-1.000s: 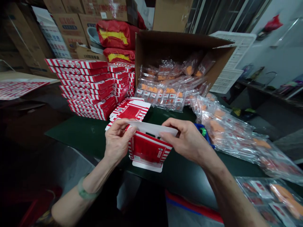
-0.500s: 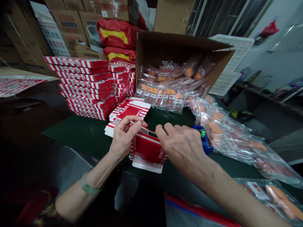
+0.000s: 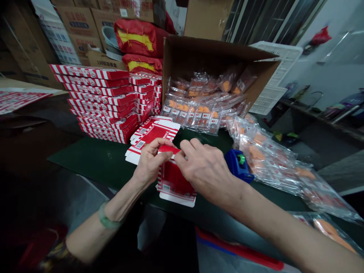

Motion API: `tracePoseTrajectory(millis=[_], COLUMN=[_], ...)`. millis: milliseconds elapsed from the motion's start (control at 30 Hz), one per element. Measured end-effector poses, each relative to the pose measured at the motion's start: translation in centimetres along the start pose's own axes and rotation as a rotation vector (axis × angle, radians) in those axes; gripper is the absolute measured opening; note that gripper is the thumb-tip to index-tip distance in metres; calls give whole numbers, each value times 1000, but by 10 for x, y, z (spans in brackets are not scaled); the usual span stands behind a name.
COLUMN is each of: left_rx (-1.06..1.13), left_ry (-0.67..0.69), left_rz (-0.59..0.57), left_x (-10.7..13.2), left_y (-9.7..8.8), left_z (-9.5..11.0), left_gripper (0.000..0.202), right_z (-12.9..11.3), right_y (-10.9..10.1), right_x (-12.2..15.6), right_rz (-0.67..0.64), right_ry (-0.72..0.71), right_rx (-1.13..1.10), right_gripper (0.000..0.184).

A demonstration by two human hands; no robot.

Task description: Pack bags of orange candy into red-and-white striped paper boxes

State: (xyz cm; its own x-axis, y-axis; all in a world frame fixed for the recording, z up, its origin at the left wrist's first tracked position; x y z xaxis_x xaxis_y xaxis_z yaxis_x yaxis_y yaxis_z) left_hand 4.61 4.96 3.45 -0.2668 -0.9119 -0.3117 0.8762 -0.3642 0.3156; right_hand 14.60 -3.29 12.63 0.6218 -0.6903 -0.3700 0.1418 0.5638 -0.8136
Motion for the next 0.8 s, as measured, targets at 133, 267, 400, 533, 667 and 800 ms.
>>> tracePoseTrajectory(millis=[133,267,400,533,667,800], left_rx=[54,-34,-23,-28,14,113], left_ry=[36,75,192,331,321,268], left_rz=[-32,-16,95,143,33,-87], left_x=[-1,1,3,-2,-13,-17], left_y=[-4,-7,-10,-14,-17,-12], left_z=[-1,0,6,10,5,2], left_gripper=[18,21,17,13,11,9], right_z=[28,41,30,26,26,18], right_y=[11,31,36,26,34,42], right_x=[15,26,24,17,20,26], right_rz=[-226,-363,-307,-150,-86,47], right_ry=[199,520,745,670,577,471], right_rx=[-572,-1027,-1358,-1167,-899,-721], right_gripper=[28,34,33,25,28,27])
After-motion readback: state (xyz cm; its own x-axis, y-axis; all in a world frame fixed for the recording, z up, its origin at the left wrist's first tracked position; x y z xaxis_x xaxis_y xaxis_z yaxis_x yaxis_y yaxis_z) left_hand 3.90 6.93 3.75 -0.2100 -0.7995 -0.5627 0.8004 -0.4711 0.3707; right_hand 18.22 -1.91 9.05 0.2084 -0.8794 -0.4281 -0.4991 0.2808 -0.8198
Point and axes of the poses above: each hand's wrist, its own x-axis away from the middle knuckle, its own y-axis out of the palm, z = x × y, the point moved 5 cm from there along -x, towards the middle knuckle
